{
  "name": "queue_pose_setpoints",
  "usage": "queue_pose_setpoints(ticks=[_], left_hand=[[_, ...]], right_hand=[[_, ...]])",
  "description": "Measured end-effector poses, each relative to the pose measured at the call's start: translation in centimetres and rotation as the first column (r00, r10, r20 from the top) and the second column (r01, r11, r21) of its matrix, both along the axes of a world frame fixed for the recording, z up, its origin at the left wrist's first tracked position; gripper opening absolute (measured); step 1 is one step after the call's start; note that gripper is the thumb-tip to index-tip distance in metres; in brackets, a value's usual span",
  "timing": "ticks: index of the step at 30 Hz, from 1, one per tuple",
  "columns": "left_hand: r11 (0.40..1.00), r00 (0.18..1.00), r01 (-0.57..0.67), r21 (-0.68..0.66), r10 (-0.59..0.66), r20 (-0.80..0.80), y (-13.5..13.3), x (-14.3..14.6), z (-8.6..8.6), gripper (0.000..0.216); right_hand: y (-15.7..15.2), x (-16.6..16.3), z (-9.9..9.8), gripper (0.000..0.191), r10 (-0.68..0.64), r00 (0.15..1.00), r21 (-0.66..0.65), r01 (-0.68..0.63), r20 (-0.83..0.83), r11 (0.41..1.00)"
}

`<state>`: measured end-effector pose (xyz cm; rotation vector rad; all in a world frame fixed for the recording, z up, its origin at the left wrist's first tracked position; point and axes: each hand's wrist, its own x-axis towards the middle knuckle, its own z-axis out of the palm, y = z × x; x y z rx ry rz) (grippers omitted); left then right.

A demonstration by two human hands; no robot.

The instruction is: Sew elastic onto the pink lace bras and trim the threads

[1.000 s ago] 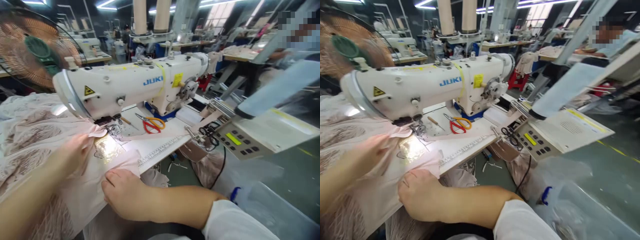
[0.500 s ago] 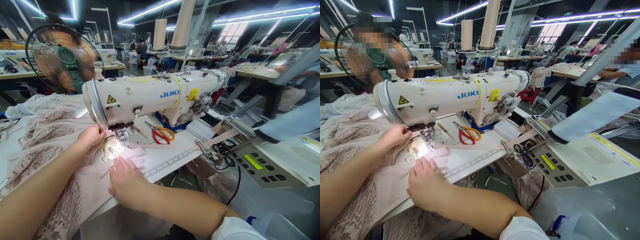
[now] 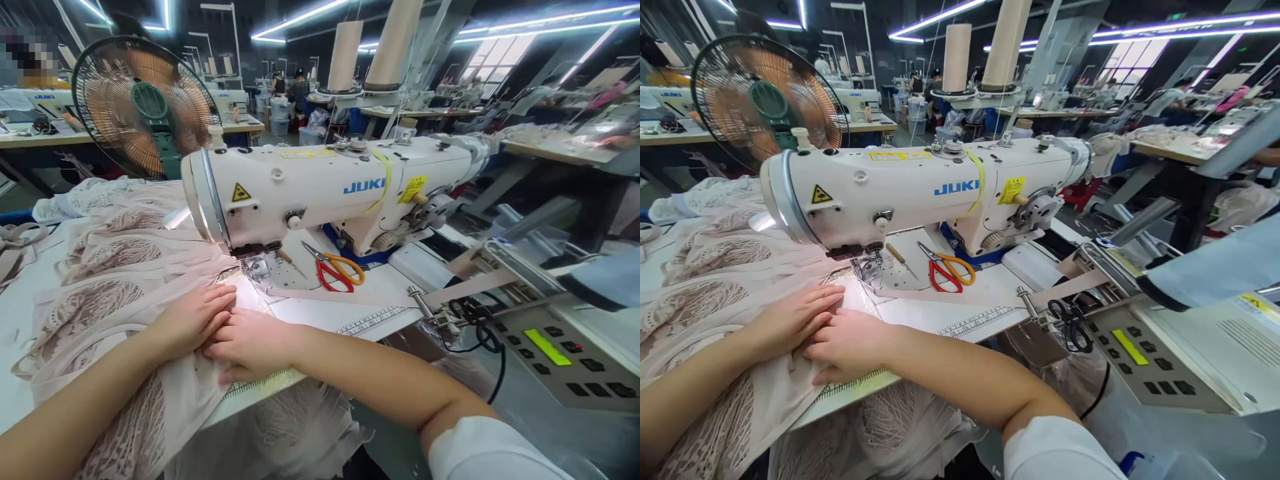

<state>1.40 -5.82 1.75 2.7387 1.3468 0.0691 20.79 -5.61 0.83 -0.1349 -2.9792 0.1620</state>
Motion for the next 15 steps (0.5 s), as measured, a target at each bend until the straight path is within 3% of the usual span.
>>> queue_pose_setpoints(ticks=[4,8,15], left_hand=[[0.999,1.000,0.001,0.035,-0.002,0.022,0.7,-0.2,-0.8,0.048],[0.999,0.999,0.005,0.043,-0.007,0.049,1.3,-0.2,-1.1,0.046],[0.998,0.999,-0.008,0.055,0.006,0.032,2.2,0.2,-0.8,0.044]], right_hand=[[-1.6,3.0,-1.1,0.044,-0.206,0.973,-0.020,0.205,-0.102,0.979],[-2.4,5.9,-2.0,0.045,-0.425,0.894,-0.094,0.415,-0.144,0.905],[-2.5,6.2,-2.1,0.048,-0.502,0.859,-0.153,0.485,-0.099,0.861]])
